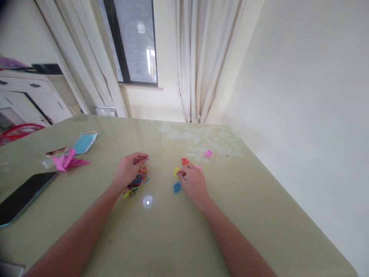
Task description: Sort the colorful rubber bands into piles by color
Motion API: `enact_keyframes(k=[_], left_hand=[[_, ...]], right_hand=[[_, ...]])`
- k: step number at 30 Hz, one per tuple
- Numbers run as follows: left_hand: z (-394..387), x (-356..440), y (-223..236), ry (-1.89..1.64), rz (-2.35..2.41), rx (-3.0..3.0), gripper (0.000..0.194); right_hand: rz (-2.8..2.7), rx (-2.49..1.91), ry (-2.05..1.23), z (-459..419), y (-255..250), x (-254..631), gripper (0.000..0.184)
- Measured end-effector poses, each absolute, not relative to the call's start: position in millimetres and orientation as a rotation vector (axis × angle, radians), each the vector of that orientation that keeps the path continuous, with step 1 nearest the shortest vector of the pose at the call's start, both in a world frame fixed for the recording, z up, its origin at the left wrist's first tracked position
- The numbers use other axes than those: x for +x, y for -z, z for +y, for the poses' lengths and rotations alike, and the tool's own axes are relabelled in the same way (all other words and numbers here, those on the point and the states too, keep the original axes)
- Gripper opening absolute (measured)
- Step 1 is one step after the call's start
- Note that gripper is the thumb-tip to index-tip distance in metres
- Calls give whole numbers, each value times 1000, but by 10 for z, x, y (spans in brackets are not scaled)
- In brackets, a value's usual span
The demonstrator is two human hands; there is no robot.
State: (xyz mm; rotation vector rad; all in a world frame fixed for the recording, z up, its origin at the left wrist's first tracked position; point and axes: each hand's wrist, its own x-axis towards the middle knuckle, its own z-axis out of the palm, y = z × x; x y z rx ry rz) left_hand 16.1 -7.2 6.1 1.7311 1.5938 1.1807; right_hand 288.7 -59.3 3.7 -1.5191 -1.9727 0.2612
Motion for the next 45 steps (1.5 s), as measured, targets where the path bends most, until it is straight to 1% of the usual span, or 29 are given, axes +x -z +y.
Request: enact_keyframes(k=[2, 7, 13, 17, 21, 26, 29, 32, 35, 38, 41, 45], left_hand=[[-57, 151, -67, -1259, 1532, 1623, 17], [-46, 157, -74, -1429, 1397, 1462, 27], [-64, 219, -104, -1501, 1279, 1397, 36], [-159, 355, -135, -1444, 1237, 1351, 34], [-366, 621, -136, -1292, 1083, 1362, 28], [-565, 855, -155, -1177, 977, 1307, 31], [-540, 821, -175, -1175, 972, 1333, 35], [-427, 672, -148, -1154, 1091, 1574, 36], [-301, 479, -42, -1029, 1500, 2116, 28], [-210, 337, 112, -774, 1816, 2424, 37], [-153, 282, 228, -607, 1867, 2542, 43], [-107, 288, 242, -519, 1859, 2596, 43]], right_hand=[[-1971, -1515, -260, -598, -44, 2887, 13], [-1967, -1488, -261, -618, -56, 2878, 12], [-1950, -1409, -255, -646, -62, 2853, 13], [-1946, -1322, -277, -687, -79, 2809, 16], [-1958, -1233, -282, -760, -103, 2732, 21], [-1953, -1107, -239, -828, -153, 2686, 20], [-1856, -1059, -329, -826, -219, 2733, 17], [-1742, -1023, -476, -826, -317, 2836, 14], [-1669, -972, -559, -866, -439, 2949, 12], [-1612, -903, -581, -937, -560, 3021, 11], [-1579, -846, -563, -994, -641, 3048, 9], [-1580, -834, -508, -1018, -667, 3062, 9]])
